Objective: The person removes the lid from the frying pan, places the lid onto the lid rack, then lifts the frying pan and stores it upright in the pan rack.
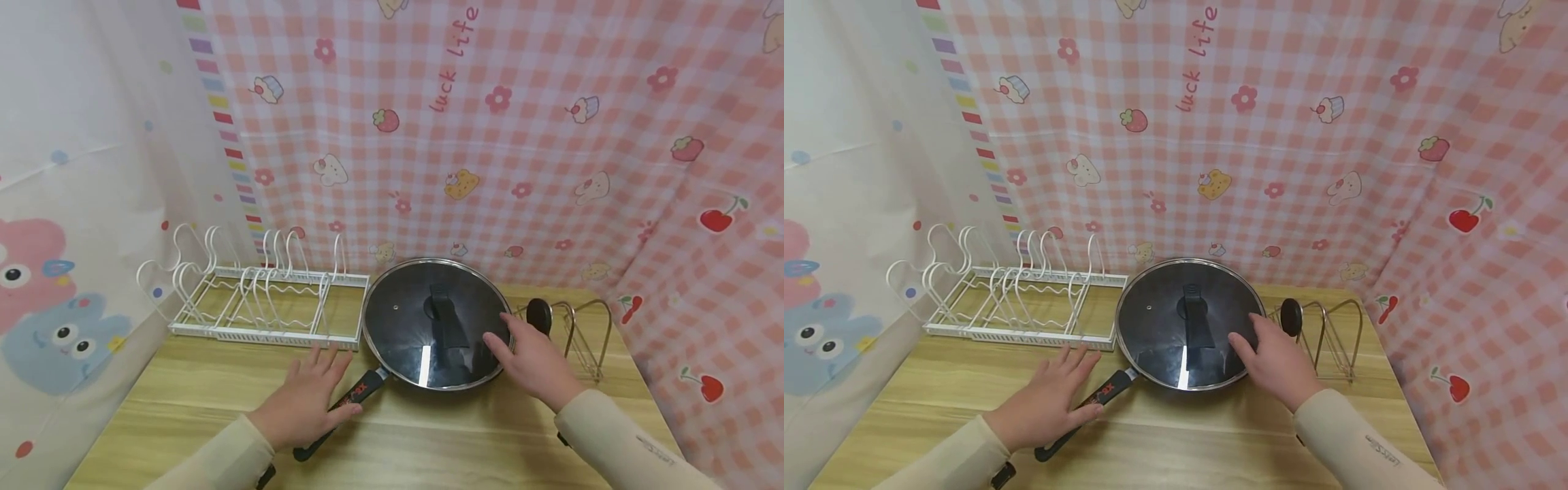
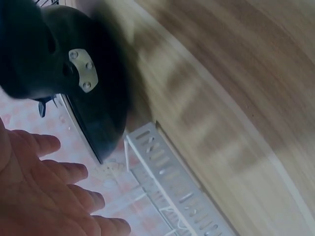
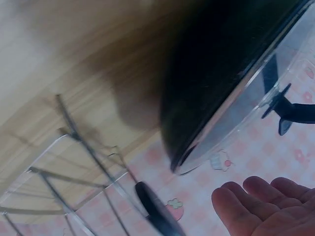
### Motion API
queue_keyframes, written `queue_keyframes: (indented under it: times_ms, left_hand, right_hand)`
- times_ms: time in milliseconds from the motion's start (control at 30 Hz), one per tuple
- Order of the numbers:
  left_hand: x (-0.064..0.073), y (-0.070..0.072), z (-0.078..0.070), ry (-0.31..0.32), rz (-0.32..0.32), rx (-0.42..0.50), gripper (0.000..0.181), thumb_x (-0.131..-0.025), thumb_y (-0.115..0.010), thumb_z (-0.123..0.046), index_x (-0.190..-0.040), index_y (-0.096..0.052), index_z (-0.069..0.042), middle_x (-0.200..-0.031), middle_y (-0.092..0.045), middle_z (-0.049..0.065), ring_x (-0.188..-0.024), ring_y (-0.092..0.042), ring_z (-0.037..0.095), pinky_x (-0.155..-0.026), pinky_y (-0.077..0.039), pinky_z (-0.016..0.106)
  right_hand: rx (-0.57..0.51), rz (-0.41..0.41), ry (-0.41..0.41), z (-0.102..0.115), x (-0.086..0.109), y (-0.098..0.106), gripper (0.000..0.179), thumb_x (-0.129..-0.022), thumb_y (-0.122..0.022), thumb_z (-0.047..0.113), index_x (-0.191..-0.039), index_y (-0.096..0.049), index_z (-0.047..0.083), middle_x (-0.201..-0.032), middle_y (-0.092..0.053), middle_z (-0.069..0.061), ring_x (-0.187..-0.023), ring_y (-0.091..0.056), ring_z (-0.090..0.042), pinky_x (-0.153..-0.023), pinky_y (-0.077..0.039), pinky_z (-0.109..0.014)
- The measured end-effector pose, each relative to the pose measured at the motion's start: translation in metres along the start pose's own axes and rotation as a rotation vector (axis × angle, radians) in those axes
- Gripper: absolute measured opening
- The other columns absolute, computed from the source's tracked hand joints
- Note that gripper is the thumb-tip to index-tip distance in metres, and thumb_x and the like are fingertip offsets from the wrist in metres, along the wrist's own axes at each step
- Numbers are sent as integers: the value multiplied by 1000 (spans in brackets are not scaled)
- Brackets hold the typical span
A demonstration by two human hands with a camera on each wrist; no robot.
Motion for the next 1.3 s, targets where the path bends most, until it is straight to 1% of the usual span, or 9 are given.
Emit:
queue_keyframes:
  times_ms: [200,367,500,700,867,1033,1100,1167,1300]
  left_hand:
    - [1,-9,-3,-23,25,20,91,-95,-61,-68,-162,-39,-10,-170,-27,26,-157,-20,55,-118,-23,80]
    - [3,-16,-8,-31,50,41,92,-94,-62,-69,-161,-40,-10,-169,-31,27,-155,-24,57,-116,-26,80]
    - [3,-21,-9,-44,55,48,90,-95,-65,-66,-160,-41,-9,-167,-33,28,-154,-25,59,-114,-28,81]
    - [5,-22,-15,-70,45,54,89,-95,-68,-60,-160,-41,-6,-166,-35,30,-152,-28,60,-113,-29,81]
    - [6,-22,-20,-68,50,63,92,-94,-68,-62,-161,-39,-7,-166,-33,30,-152,-27,60,-114,-28,81]
    - [4,-25,-20,-53,58,75,94,-93,-67,-65,-162,-37,-10,-168,-31,28,-153,-26,59,-115,-27,80]
    - [3,-26,-20,-53,57,80,93,-93,-68,-64,-162,-37,-10,-168,-31,28,-153,-26,59,-115,-28,81]
    - [3,-27,-20,-54,55,85,93,-93,-70,-62,-162,-37,-9,-168,-32,28,-153,-27,60,-114,-28,81]
    - [2,-28,-20,-50,54,89,92,-93,-71,-60,-162,-37,-9,-168,-32,28,-153,-27,59,-114,-28,81]
  right_hand:
    - [-27,-3,31,17,-10,-5,76,-109,-47,55,-156,-42,-4,-155,-51,-30,-144,-49,-49,-116,-40,-65]
    - [-54,28,30,29,-17,-12,75,-109,-47,54,-157,-41,-4,-154,-52,-28,-142,-52,-47,-116,-42,-63]
    - [-66,55,25,39,-24,-18,76,-109,-47,55,-158,-39,-3,-157,-50,-27,-142,-52,-46,-117,-42,-62]
    - [-87,51,37,55,-31,-26,74,-108,-51,54,-156,-42,-2,-152,-56,-26,-140,-55,-44,-115,-44,-61]
    - [-99,84,16,65,-33,-34,75,-107,-54,51,-157,-40,-2,-152,-55,-27,-139,-57,-43,-114,-46,-60]
    - [-135,114,-44,68,-39,-40,75,-107,-56,44,-160,-34,-3,-155,-52,-28,-139,-57,-42,-113,-47,-59]
    - [-187,116,-83,67,-42,-42,72,-106,-57,40,-160,-35,-3,-153,-54,-26,-136,-59,-40,-112,-48,-58]
    - [-275,117,-124,66,-46,-44,65,-104,-59,34,-156,-42,-1,-142,-62,-24,-124,-65,-35,-105,-53,-54]
    - [-632,175,-203,65,-50,-52,47,-103,-59,20,-143,-51,-3,-117,-69,-20,-95,-71,-23,-89,-61,-42]
Point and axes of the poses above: each hand's wrist, its own x-axis away from the middle knuckle, its own y-axis out of the back of the hand, z = x × y, the point moved 6 cm from there along -x, towards the middle knuckle
